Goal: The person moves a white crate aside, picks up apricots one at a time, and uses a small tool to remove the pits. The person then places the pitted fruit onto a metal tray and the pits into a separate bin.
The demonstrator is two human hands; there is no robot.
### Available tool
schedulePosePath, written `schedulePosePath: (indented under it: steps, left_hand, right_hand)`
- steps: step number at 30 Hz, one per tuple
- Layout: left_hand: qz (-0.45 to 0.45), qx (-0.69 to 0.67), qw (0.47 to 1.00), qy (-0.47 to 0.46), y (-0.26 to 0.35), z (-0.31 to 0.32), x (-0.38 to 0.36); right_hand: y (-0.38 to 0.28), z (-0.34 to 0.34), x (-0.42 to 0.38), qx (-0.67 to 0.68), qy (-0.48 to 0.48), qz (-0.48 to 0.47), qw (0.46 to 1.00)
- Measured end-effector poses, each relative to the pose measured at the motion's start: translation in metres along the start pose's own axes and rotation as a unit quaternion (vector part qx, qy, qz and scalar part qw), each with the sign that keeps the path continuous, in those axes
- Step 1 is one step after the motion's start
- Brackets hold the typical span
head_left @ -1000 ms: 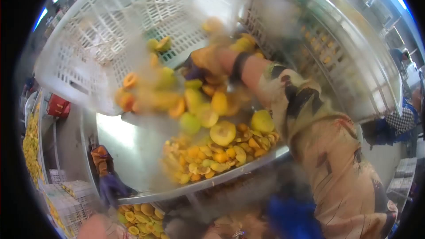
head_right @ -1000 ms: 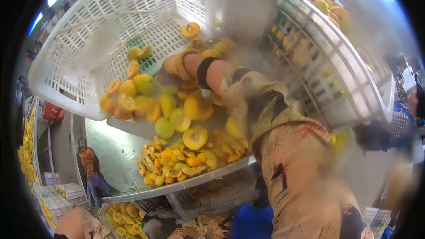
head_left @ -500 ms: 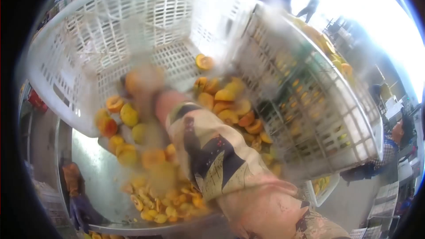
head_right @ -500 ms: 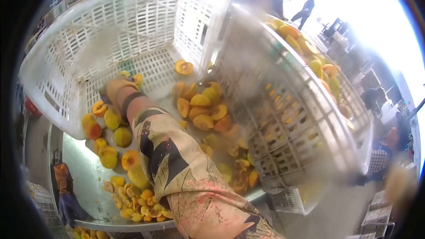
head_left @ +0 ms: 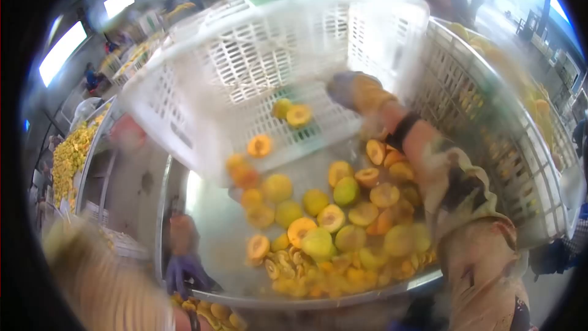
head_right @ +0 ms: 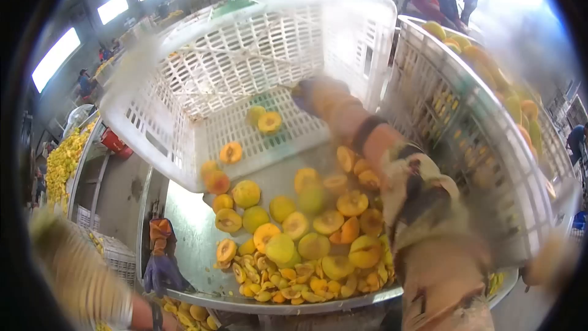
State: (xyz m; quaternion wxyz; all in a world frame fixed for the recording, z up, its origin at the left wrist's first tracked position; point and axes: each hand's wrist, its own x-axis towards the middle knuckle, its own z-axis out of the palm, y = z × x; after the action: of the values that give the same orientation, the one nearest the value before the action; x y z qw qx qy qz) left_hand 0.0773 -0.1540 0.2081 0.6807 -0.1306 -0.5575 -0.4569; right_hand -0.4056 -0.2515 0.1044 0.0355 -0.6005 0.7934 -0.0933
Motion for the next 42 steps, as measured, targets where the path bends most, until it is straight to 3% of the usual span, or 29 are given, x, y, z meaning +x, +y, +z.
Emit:
schedulePosePath:
  steps: [1,2,3,4,5,7,9,10,11,12,14,16,18,19,20,21,23,24,26,27,28,33,35,36,37,39,40,41,42]
  left_hand:
    - [-0.134,0.253,0.956,0.064,-0.062,0.002,0.01]
    - [-0.249,0.368,0.895,0.04,-0.109,0.008,0.016]
    - [-0.257,0.375,0.89,-0.046,-0.161,-0.031,0.007]
    - [-0.375,0.28,0.881,-0.065,-0.216,-0.075,-0.009]
    - [-0.224,0.596,0.734,-0.237,-0.246,-0.083,-0.012]
    - [-0.241,0.714,0.586,-0.299,-0.268,-0.082,-0.031]
    - [-0.36,0.581,0.692,-0.231,-0.301,-0.118,-0.078]
    - [-0.354,0.575,0.701,-0.23,-0.314,-0.127,-0.077]
    - [-0.434,0.6,0.586,-0.329,-0.305,-0.108,-0.053]
    - [-0.503,0.608,0.451,-0.418,-0.297,-0.093,-0.033]
    - [-0.527,0.493,0.652,-0.233,-0.293,-0.071,-0.001]
    - [-0.421,0.506,0.708,-0.256,-0.315,-0.059,0.005]
    - [-0.417,0.492,0.714,-0.274,-0.344,-0.053,-0.006]
    - [-0.416,0.481,0.716,-0.289,-0.362,-0.051,-0.015]
    - [-0.415,0.47,0.717,-0.303,-0.381,-0.049,-0.026]
    - [-0.415,0.459,0.719,-0.317,-0.399,-0.046,-0.037]
    - [-0.413,0.446,0.721,-0.333,-0.424,-0.04,-0.061]
    - [-0.438,0.419,0.729,-0.317,-0.43,-0.036,-0.076]
    - [-0.46,0.393,0.736,-0.304,-0.407,-0.009,-0.088]
    - [-0.435,0.411,0.704,-0.382,-0.379,0.021,-0.087]
    - [-0.407,0.426,0.665,-0.46,-0.354,0.042,-0.087]
    - [-0.354,0.445,0.644,-0.511,-0.278,0.091,-0.1]
    - [-0.333,0.371,0.782,-0.375,-0.262,0.091,-0.108]
    - [-0.278,0.378,0.803,-0.367,-0.257,0.085,-0.111]
    - [-0.277,0.38,0.803,-0.367,-0.254,0.082,-0.117]
    - [-0.296,0.491,0.791,-0.215,-0.245,0.077,-0.131]
    - [-0.376,0.3,0.871,-0.097,-0.214,0.079,-0.128]
    - [-0.381,0.302,0.868,-0.098,-0.162,0.094,-0.118]
    - [-0.506,0.132,0.849,0.071,-0.102,0.118,-0.106]
  right_hand:
    - [0.032,0.012,0.028,-0.061,0.008,-0.004,0.998]
    - [0.038,0.01,0.021,0.035,0.0,0.069,0.997]
    - [0.039,0.006,0.009,0.13,-0.003,0.14,0.982]
    - [0.04,-0.001,0.005,0.118,0.014,0.138,0.983]
    - [0.034,-0.008,-0.002,0.025,-0.035,0.042,0.998]
    - [0.026,-0.005,-0.019,-0.16,-0.155,-0.132,0.966]
    - [0.031,0.016,-0.033,0.086,-0.205,-0.005,0.975]
    - [0.036,0.02,-0.055,0.064,-0.208,-0.092,0.972]
    - [0.029,0.003,-0.08,0.041,-0.213,-0.178,0.96]
    - [0.025,-0.013,-0.086,0.033,-0.212,-0.173,0.961]
    - [0.012,-0.033,-0.092,0.107,-0.224,-0.097,0.964]
    - [0.011,-0.03,-0.075,0.111,-0.193,-0.009,0.975]
    - [0.045,0.002,-0.053,0.075,-0.153,0.048,0.984]
    - [0.068,0.031,-0.049,-0.116,-0.176,-0.1,0.972]
    - [0.082,0.044,-0.051,-0.3,-0.191,-0.242,0.903]
    - [0.077,0.036,-0.062,-0.301,-0.195,-0.238,0.903]
    - [0.046,0.013,-0.082,-0.018,-0.237,0.048,0.97]
    - [0.085,0.087,-0.051,-0.12,-0.242,-0.112,0.956]
    - [0.043,0.058,-0.066,-0.116,-0.292,-0.032,0.949]
    - [0.026,0.042,-0.079,-0.111,-0.342,0.047,0.932]
    - [0.018,0.04,-0.095,-0.123,-0.304,-0.013,0.944]
    - [0.002,0.029,-0.155,-0.074,-0.265,-0.051,0.96]
    - [-0.044,-0.049,-0.23,-0.018,-0.104,0.063,0.992]
    - [-0.028,-0.04,-0.243,0.025,-0.008,-0.004,1.0]
    - [-0.031,-0.043,-0.259,0.026,-0.007,-0.006,1.0]
    - [-0.041,-0.044,-0.292,0.139,0.206,0.073,0.966]
    - [-0.05,-0.05,-0.32,0.144,0.203,0.076,0.966]
    - [-0.064,-0.063,-0.353,0.378,0.121,0.116,0.91]
    - [-0.079,-0.073,-0.378,0.585,0.031,0.148,0.797]
